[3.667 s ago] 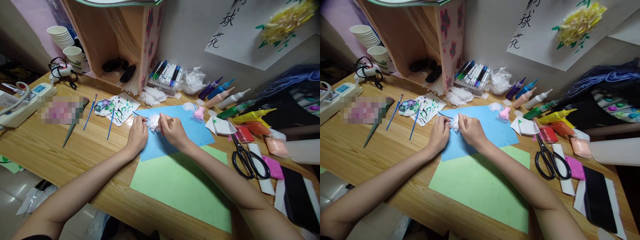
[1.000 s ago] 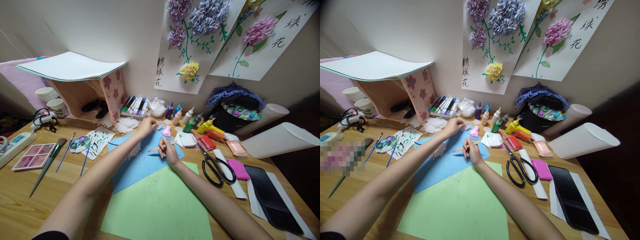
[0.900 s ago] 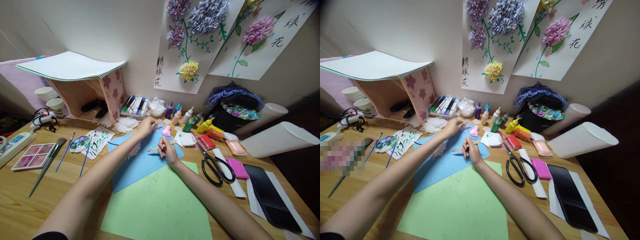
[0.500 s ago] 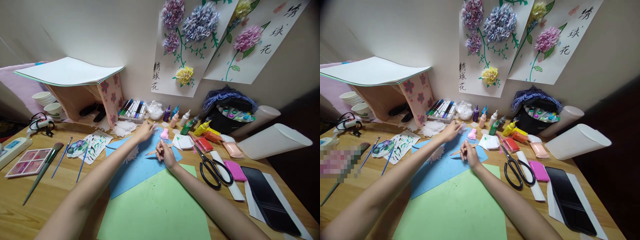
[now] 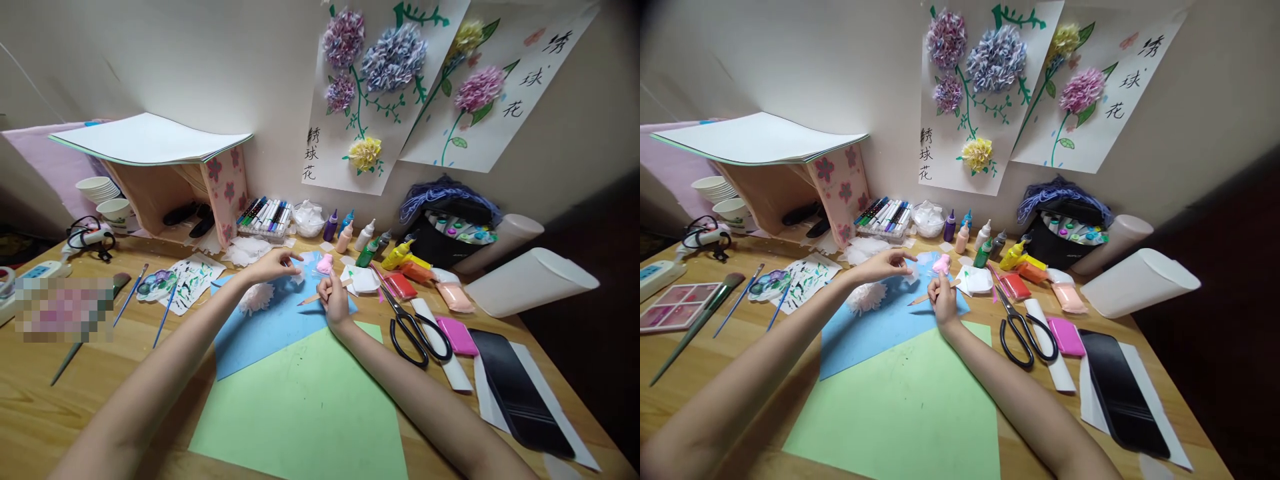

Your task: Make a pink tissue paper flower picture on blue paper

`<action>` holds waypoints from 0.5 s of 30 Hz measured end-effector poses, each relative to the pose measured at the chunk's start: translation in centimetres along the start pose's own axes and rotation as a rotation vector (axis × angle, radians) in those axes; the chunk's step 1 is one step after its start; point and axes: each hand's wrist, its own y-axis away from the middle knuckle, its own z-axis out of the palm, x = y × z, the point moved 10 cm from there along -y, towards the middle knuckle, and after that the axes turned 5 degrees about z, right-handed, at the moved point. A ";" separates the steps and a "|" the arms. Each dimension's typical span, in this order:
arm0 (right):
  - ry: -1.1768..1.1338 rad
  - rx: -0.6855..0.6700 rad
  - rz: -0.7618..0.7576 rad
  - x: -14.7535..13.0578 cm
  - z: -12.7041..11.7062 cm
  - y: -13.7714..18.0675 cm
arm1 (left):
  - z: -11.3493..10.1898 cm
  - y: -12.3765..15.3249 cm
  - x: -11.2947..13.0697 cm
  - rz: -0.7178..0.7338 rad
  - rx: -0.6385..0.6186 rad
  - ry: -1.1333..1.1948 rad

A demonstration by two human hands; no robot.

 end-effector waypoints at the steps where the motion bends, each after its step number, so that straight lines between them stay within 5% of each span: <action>1: -0.007 -0.008 0.012 0.2 0.0 -0.1 | -0.1 0.1 0.2 0.023 0.008 0.004; 15: 0.006 -0.016 -0.001 0.0 0.1 -0.4 | 1.4 0.8 1.3 0.110 0.007 0.013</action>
